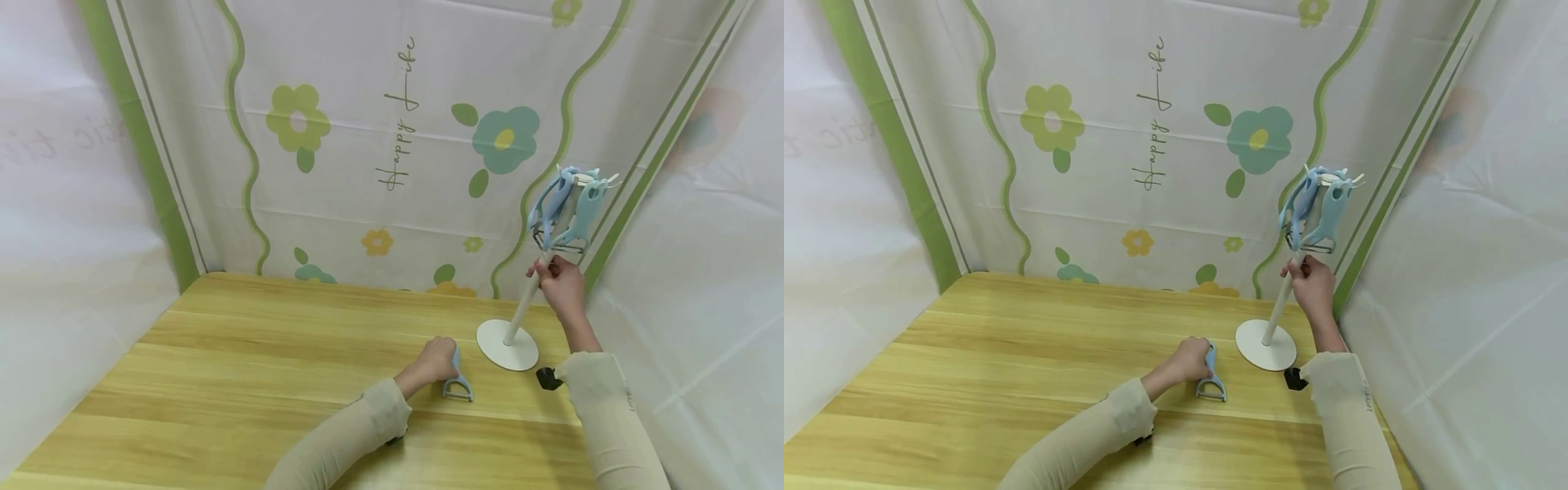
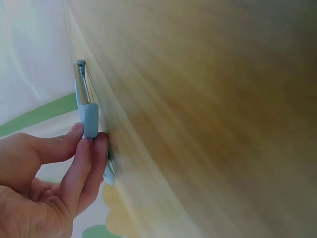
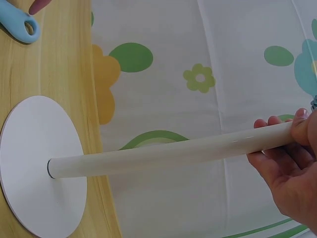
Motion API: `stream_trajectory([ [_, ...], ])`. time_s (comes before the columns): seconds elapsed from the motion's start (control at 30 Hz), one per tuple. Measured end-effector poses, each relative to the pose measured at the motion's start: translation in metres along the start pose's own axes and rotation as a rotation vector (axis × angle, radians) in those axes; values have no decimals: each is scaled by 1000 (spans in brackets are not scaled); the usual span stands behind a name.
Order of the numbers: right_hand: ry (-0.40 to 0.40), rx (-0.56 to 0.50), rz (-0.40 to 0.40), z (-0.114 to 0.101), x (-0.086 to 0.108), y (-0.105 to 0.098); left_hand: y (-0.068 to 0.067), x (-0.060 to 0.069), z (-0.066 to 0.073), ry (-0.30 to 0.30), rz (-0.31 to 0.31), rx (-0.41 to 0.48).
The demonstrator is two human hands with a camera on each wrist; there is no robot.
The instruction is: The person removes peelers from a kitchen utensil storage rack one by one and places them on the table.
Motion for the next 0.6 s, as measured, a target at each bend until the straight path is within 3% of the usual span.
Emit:
stream_trajectory([
  [0.3, -16, 4, -10, -1, -1, -2, 1, 0, 2, 13, -12, -53],
  [0.47, -7, -8, -19, 0, -1, 0, -2, 3, 1, 12, -2, -4],
  [0.6, 0, -10, -16, 0, -1, 0, -10, 7, 5, 45, 22, 36],
])
Point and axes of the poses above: each hand's wrist, its own x-axis away from the middle knuckle, its own y-axis out of the palm, z = x × y, the point moved 5 cm from there along -x, towards the middle knuckle, and after that the axes turned 11 degrees about -z, right-handed, at the moved point
